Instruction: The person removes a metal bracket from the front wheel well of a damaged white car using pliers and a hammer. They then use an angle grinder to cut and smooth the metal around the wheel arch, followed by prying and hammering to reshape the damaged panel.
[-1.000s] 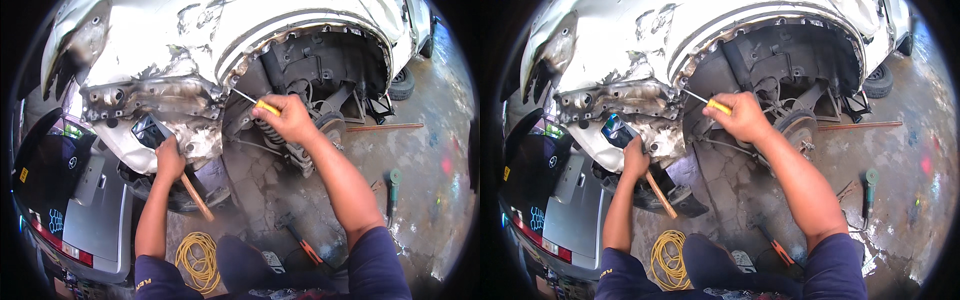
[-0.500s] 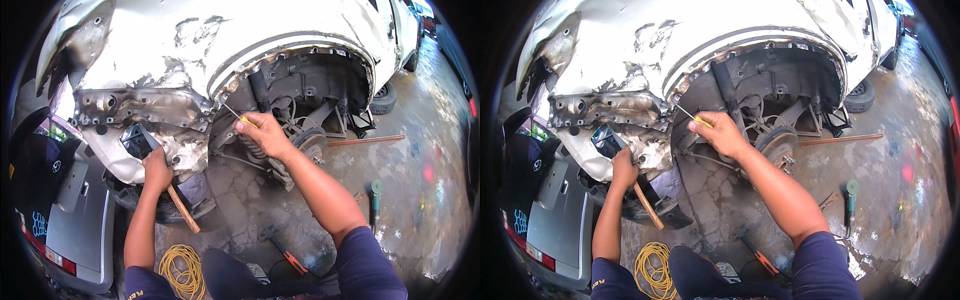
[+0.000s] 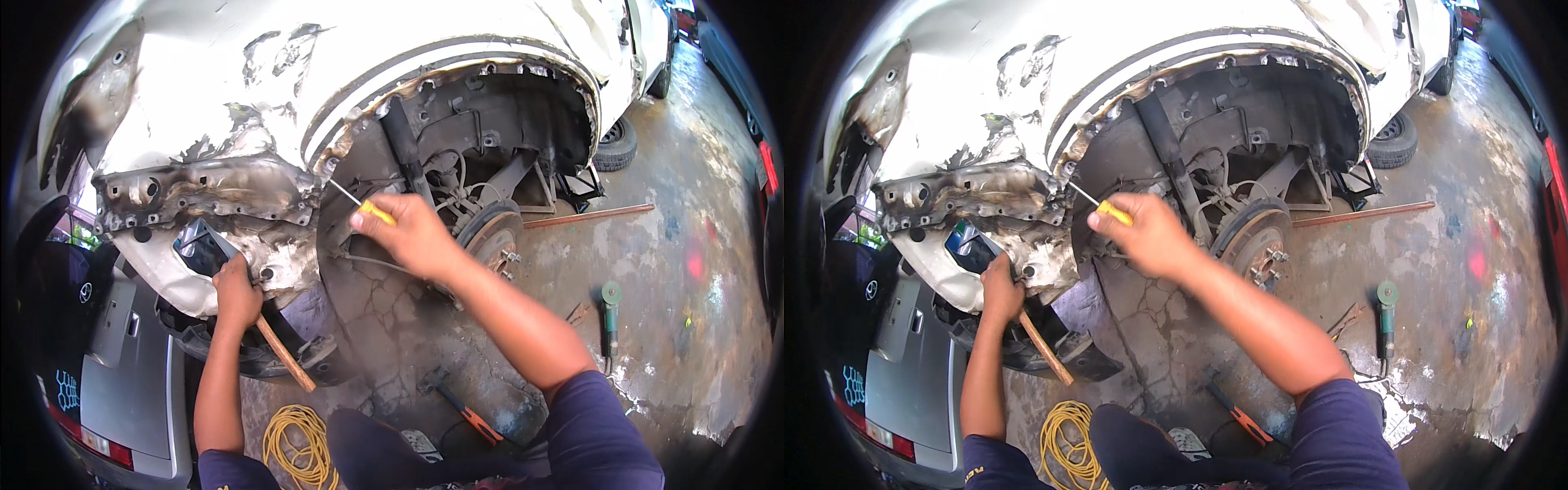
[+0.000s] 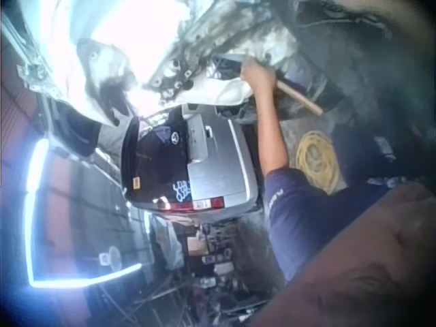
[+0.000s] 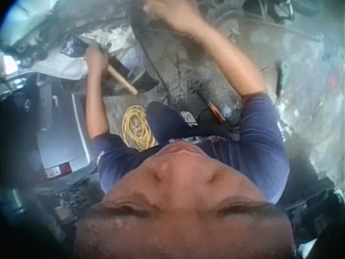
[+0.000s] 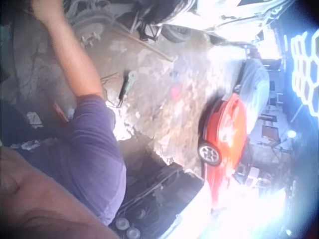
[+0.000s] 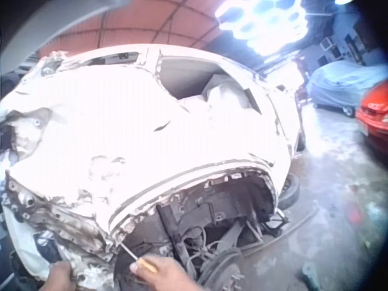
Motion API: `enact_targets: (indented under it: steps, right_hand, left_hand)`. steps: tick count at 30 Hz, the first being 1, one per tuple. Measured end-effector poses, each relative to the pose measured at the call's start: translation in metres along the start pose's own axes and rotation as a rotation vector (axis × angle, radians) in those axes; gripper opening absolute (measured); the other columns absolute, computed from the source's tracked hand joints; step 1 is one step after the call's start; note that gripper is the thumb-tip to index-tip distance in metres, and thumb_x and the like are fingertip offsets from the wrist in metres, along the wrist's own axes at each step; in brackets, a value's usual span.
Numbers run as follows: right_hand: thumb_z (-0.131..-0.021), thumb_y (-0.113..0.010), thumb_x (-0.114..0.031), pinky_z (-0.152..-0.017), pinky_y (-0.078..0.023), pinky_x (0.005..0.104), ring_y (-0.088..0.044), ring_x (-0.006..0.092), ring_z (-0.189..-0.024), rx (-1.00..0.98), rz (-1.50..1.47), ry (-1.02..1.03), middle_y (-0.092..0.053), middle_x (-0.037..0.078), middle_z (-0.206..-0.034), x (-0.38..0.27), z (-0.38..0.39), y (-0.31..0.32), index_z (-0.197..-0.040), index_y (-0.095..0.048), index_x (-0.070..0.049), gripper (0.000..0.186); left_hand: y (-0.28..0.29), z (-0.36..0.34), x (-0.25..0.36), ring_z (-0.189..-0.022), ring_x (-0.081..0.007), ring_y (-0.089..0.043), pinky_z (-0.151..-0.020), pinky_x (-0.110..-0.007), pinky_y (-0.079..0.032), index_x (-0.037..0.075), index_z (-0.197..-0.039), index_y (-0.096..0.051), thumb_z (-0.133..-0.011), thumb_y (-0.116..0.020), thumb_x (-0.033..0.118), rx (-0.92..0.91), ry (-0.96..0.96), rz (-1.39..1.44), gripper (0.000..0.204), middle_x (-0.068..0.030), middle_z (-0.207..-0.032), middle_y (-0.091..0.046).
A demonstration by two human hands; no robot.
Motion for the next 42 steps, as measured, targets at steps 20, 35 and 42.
enact_targets:
  steps: [20,35,42]
  right_hand:
    - [-0.108,-0.065,-0.023,-0.052,-0.036,0.0264,-0.043,0.0058,-0.058,0.035,-1.270,-0.615,-0.053,-0.003,-0.075,-0.064,0.027,-0.067,-0.100,-0.064,-0.003,0.022]
    - [-0.106,-0.068,-0.024,-0.047,-0.035,0.0254,-0.045,0.0058,-0.053,-0.145,-1.434,-0.449,-0.056,-0.001,-0.075,-0.014,-0.008,-0.063,-0.095,-0.059,-0.008,0.021]
    - [-0.105,-0.067,-0.022,-0.047,-0.039,0.0294,-0.049,0.0085,-0.053,-0.187,-1.533,-0.454,-0.055,0.000,-0.071,-0.007,-0.006,-0.065,-0.091,-0.059,-0.008,0.022]
  left_hand:
    - [-0.024,0.002,-0.073,-0.112,-0.0391,-0.071,-0.097,-0.046,-0.055,0.000,-0.123,-0.065,-0.086,-0.077,0.006,-0.176,0.257,0.540,0.040,-0.0232,-0.117,-0.074]
    - [-0.008,-0.011,-0.030,-0.118,-0.0322,-0.069,-0.101,-0.043,-0.055,-0.001,-0.128,-0.062,-0.095,-0.073,0.024,-0.243,0.184,0.264,0.043,-0.0212,-0.125,-0.070]
    - [-0.005,-0.003,-0.029,-0.116,-0.0345,-0.069,-0.100,-0.044,-0.055,-0.001,-0.126,-0.063,-0.093,-0.074,0.020,-0.220,0.219,0.251,0.041,-0.0215,-0.121,-0.071]
Point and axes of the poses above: each hand's wrist, its own z-axis away from the middle knuckle, its own y-axis out of the back of the hand, x = y × z, the point moved 4 cm from there along -z, towards the middle knuckle
